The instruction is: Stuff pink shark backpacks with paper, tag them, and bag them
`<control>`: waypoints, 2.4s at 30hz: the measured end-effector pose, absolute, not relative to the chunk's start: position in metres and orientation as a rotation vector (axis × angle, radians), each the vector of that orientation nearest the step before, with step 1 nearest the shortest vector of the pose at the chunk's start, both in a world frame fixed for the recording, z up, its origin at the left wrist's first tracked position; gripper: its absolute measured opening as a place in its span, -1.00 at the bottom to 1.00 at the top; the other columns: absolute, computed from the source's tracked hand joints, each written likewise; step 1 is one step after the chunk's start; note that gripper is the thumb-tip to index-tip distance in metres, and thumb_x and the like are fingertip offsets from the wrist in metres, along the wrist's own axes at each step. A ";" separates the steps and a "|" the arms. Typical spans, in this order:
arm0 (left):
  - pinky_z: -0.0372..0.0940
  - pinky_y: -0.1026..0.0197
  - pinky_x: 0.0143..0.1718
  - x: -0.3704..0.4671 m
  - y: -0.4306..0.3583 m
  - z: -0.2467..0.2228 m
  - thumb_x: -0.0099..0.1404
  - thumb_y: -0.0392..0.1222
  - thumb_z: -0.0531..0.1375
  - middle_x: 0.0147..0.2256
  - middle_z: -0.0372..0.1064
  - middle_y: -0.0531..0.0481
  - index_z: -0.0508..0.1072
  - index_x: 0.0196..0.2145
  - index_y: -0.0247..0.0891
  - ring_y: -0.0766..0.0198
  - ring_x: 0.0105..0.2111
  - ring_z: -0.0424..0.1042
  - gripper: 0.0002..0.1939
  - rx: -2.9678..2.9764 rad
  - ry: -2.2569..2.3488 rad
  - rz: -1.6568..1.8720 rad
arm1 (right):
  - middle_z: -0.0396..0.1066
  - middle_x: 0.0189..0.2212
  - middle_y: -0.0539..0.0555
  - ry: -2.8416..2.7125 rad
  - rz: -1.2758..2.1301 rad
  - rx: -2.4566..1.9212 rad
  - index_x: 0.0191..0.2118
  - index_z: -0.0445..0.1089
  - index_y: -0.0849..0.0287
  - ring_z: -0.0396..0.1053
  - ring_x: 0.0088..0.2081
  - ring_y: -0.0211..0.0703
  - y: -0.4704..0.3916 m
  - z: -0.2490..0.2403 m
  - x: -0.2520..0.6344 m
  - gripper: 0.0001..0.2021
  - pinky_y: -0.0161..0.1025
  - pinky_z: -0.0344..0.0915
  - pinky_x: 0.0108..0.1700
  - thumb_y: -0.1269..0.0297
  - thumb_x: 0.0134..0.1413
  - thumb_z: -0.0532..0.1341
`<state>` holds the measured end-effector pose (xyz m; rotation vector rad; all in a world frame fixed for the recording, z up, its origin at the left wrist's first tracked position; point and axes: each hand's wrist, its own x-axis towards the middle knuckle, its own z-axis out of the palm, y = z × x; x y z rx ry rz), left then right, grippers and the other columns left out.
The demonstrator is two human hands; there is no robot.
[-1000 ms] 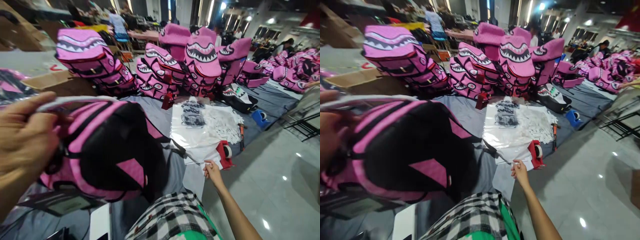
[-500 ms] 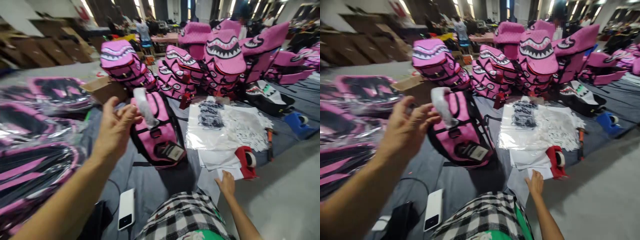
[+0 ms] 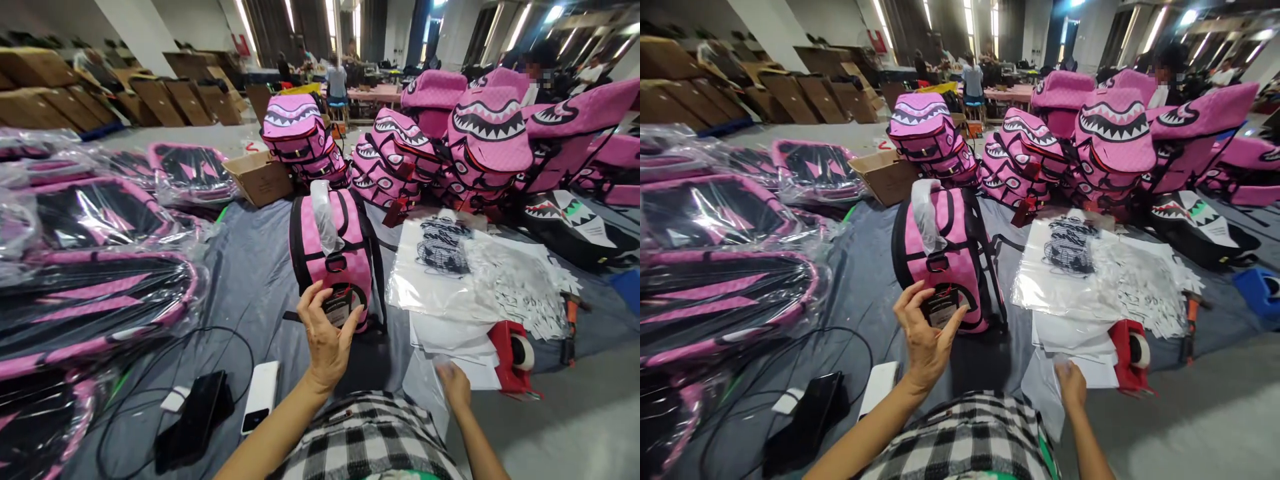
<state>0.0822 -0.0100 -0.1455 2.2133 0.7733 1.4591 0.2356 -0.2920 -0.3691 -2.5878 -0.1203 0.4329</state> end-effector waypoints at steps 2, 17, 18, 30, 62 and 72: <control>0.35 0.05 0.01 0.079 -0.009 -0.150 0.23 -0.04 0.35 0.02 0.28 -0.17 0.29 0.01 -0.20 0.10 0.03 0.36 -0.52 2.038 0.784 1.448 | 0.55 -0.15 0.43 -0.131 0.293 -2.491 -0.25 0.49 0.27 0.49 -0.05 0.29 -0.297 -0.356 0.234 -0.36 0.02 0.41 -0.04 -0.28 0.02 0.04; 0.36 0.37 -0.45 0.041 0.019 -0.112 0.02 0.01 0.48 -0.45 0.51 0.06 0.47 -0.17 -0.28 0.36 -0.51 0.45 -0.50 0.991 0.556 0.611 | 0.51 -0.34 0.11 -1.083 0.682 -1.627 -0.31 0.58 0.16 0.44 -0.30 -0.13 -0.221 -0.112 0.235 -0.61 -0.29 0.35 -0.25 -0.07 0.21 0.21; 0.31 0.42 -0.53 0.038 0.025 -0.104 -0.03 -0.04 0.51 -0.51 0.48 0.09 0.48 -0.21 -0.30 0.41 -0.58 0.40 -0.51 0.906 0.533 0.558 | 0.51 -0.33 0.10 -1.122 0.707 -1.644 -0.29 0.56 0.16 0.43 -0.30 -0.14 -0.210 -0.106 0.235 -0.67 -0.30 0.34 -0.26 -0.02 0.20 0.23; 0.36 0.34 -0.26 0.046 0.006 -0.090 0.23 0.04 0.35 -0.38 0.51 0.04 0.50 -0.16 -0.27 0.35 -0.38 0.47 -0.65 1.159 0.164 0.464 | 0.54 -0.39 0.03 -1.440 -0.039 -1.999 -0.37 0.50 0.11 0.45 -0.36 -0.18 -0.073 -0.073 0.212 -0.86 -0.36 0.11 -0.38 0.40 0.05 0.18; 0.26 0.08 -0.09 0.093 0.054 -0.082 0.26 -0.35 0.18 -0.23 0.36 -0.05 0.40 -0.48 -0.22 0.11 -0.16 0.32 -0.84 2.129 0.995 1.449 | 0.42 -0.58 0.02 -1.445 -0.467 -1.893 -0.44 0.41 0.12 0.30 -0.56 -0.23 -0.049 -0.063 0.242 -0.54 -0.29 -0.04 -0.48 -0.01 0.37 -0.01; 0.13 0.12 -0.24 0.085 0.041 -0.068 0.39 -0.07 0.11 -0.43 0.40 0.06 0.43 -0.34 -0.17 0.18 -0.39 0.34 -0.80 2.222 0.986 1.173 | 0.16 -0.68 -0.09 -1.411 0.089 -1.711 -0.60 0.20 0.13 0.10 -0.59 -0.32 -0.041 -0.044 0.262 -0.60 -0.34 -0.01 -0.53 0.01 0.15 0.13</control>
